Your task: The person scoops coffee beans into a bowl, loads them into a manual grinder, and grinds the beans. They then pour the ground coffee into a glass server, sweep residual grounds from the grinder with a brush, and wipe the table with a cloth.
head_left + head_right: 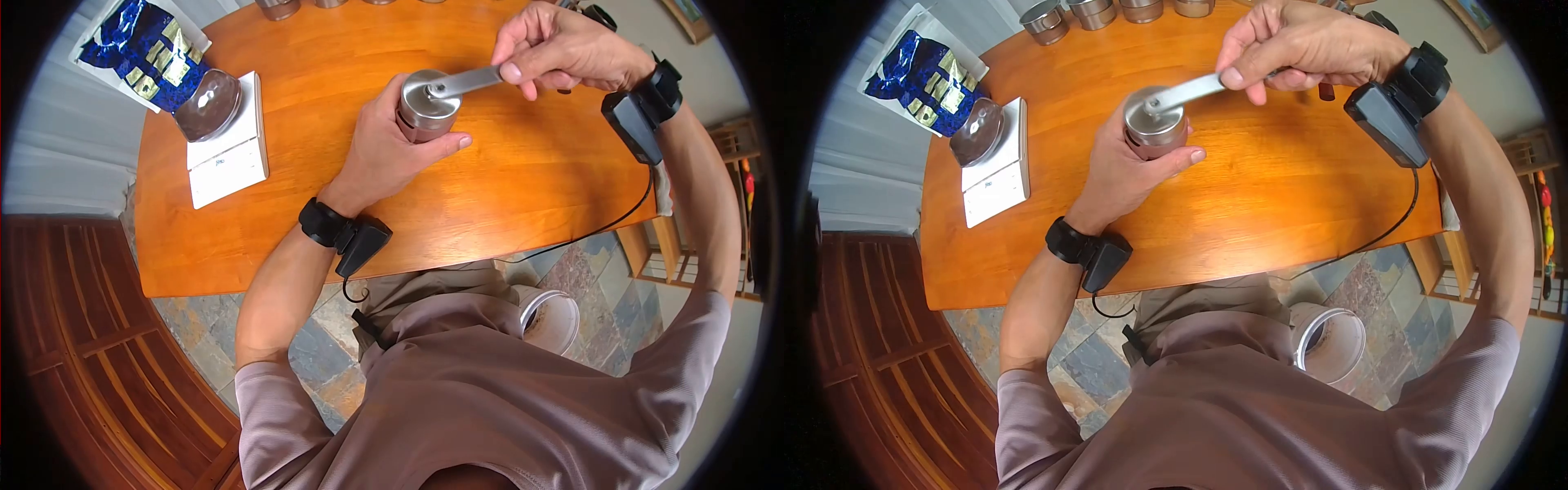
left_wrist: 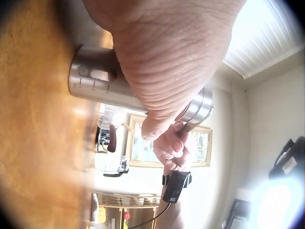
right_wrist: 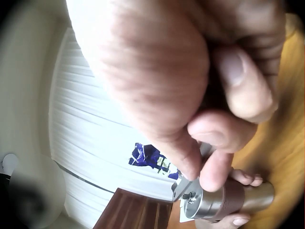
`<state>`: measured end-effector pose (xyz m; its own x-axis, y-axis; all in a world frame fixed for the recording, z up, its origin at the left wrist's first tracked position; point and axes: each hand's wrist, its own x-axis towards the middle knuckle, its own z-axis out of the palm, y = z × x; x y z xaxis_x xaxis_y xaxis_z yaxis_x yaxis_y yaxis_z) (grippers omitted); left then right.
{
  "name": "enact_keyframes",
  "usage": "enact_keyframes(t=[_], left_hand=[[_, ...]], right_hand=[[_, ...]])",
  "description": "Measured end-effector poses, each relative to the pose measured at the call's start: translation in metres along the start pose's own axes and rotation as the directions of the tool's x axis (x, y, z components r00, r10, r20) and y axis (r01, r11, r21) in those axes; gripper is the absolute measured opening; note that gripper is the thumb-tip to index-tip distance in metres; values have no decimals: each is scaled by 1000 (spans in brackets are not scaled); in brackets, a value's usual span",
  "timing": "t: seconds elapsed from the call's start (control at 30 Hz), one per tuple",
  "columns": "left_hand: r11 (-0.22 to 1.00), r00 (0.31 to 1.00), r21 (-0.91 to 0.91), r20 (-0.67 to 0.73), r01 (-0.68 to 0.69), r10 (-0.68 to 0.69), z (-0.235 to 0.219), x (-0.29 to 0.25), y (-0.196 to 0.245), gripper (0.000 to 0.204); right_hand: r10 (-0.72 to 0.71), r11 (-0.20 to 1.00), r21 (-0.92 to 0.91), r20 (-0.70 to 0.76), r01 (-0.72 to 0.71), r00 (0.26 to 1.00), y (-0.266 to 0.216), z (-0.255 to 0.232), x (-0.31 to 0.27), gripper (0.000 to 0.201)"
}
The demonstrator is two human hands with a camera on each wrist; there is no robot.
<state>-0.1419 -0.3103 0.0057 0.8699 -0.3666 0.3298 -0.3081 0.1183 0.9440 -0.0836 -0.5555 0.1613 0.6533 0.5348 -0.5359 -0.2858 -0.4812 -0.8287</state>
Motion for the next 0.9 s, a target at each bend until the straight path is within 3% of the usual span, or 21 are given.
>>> enact_keyframes(t=[0.1, 0.2, 0.47, 0.57, 0.8, 0.9], left_hand=[[999, 1000, 33, 22, -13, 12, -1, 0, -2, 55], [999, 1000, -25, 23, 19, -19, -1, -1, -2, 55], [1000, 1000, -3, 26, 12, -11, -2, -1, -4, 54], [1000, 999, -11, 31, 10, -10, -3, 0, -7, 53], [1000, 999, -1, 29, -14, 14, -2, 0, -6, 51], [999, 999, 18, 26, -26, 25, -2, -1, -8, 49]], right_hand=[[13, 999, 31, 31, -14, 999, 3, 1, 1, 12], [23, 998, -50, -48, -25, 999, 4, -1, 6, 12], [10, 991, -131, 96, 2, 995, -6, -12, 26, 10], [18, 974, -227, 29, -11, 999, -13, -14, 28, 11], [45, 976, -216, 131, -16, 990, -20, -21, 38, 9], [67, 967, -251, 99, -40, 993, -25, -20, 43, 10]])
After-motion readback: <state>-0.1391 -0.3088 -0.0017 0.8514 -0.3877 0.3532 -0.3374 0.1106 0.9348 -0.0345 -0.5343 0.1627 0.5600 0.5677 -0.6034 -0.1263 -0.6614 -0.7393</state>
